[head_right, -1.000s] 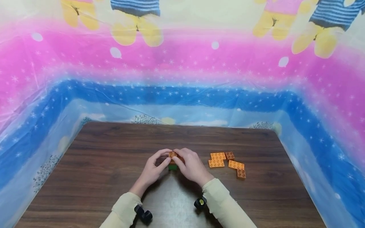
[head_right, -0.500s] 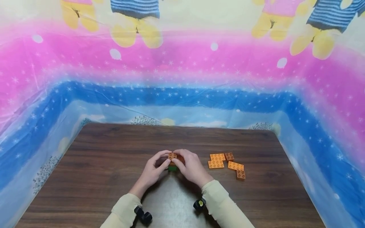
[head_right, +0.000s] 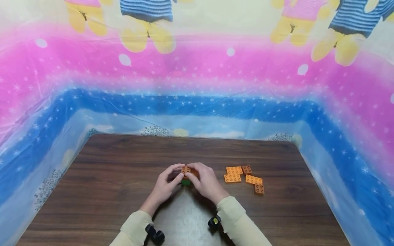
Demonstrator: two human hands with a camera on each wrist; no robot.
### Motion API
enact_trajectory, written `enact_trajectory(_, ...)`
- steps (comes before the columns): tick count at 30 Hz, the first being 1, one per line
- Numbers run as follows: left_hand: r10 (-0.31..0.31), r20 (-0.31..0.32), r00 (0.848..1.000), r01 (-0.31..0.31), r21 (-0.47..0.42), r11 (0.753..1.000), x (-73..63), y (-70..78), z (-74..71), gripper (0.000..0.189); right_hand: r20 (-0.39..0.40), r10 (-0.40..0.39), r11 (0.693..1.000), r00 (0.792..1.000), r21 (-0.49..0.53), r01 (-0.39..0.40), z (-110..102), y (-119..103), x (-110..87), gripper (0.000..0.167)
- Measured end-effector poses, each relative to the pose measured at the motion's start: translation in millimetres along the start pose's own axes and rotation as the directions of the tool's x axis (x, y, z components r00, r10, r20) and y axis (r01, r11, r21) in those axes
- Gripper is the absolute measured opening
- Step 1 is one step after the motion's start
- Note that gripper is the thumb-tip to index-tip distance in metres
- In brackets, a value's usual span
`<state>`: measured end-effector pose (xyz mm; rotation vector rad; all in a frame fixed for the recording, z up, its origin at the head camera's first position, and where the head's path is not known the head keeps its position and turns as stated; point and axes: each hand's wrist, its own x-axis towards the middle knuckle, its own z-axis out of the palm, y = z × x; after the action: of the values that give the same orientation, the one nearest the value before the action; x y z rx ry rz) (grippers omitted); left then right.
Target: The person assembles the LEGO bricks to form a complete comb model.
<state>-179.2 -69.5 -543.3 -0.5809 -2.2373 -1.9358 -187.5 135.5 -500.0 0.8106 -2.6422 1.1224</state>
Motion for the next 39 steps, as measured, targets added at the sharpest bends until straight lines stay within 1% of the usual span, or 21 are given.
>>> enact_trajectory(7, -0.014, 0.018, 1.000, 0.014, 0.000, 1.000, 0.1, -0.4, -2.5, 0.034, 0.013, 0.037, 0.999, 0.999, -0.029, -0.037, -3, -7, 0.4, 0.031)
enact_trajectory(10, -0.016, 0.020, 1.000, 0.016, 0.001, 1.000, 0.2, -1.5, -3.1, 0.033, 0.029, 0.041, 0.998, 0.999, -0.043, -0.039, -4, -8, -0.6, 0.034)
enact_trajectory(13, -0.016, 0.019, 1.000, 0.016, 0.005, 1.000, -0.1, -2.0, -3.7, 0.033, 0.025, 0.037, 0.998, 0.999, -0.059, -0.035, -4, -5, -4.1, 0.037)
enact_trajectory(17, -0.027, 0.026, 0.999, 0.027, 0.012, 1.000, -0.3, -1.6, -3.5, 0.035, -0.021, 0.049, 0.996, 0.999, -0.071, -0.051, -11, 0, -12.5, 0.038)
enact_trajectory(21, -0.044, 0.029, 0.999, 0.044, 0.015, 0.999, -0.6, -1.3, -3.0, 0.037, -0.076, 0.071, 0.992, 0.995, -0.096, -0.078, -23, 9, -22.0, 0.034)
enact_trajectory(25, -0.045, 0.025, 0.999, 0.044, 0.012, 0.999, -0.9, -0.6, -3.3, 0.038, -0.097, 0.089, 0.985, 0.991, -0.142, -0.102, -36, 23, -33.2, 0.031)
enact_trajectory(30, -0.048, 0.027, 0.998, 0.047, 0.013, 0.999, -1.3, -0.8, -3.5, 0.037, -0.110, 0.129, 0.964, 0.985, -0.218, -0.151, -46, 42, -51.7, 0.031)
enact_trajectory(34, -0.057, 0.026, 0.998, 0.057, 0.014, 0.998, -1.4, -0.6, -3.5, 0.036, -0.116, 0.156, 0.934, 0.981, -0.307, -0.185, -51, 55, -64.6, 0.033)
enact_trajectory(37, -0.064, 0.021, 0.998, 0.063, 0.015, 0.998, -1.1, 1.4, -3.4, 0.036, -0.113, 0.153, 0.905, 0.982, -0.382, -0.185, -54, 64, -70.9, 0.033)
enact_trajectory(39, -0.064, 0.019, 0.998, 0.063, 0.017, 0.998, -0.5, 2.0, -3.4, 0.037, -0.109, 0.137, 0.889, 0.984, -0.425, -0.171, -57, 70, -74.3, 0.034)
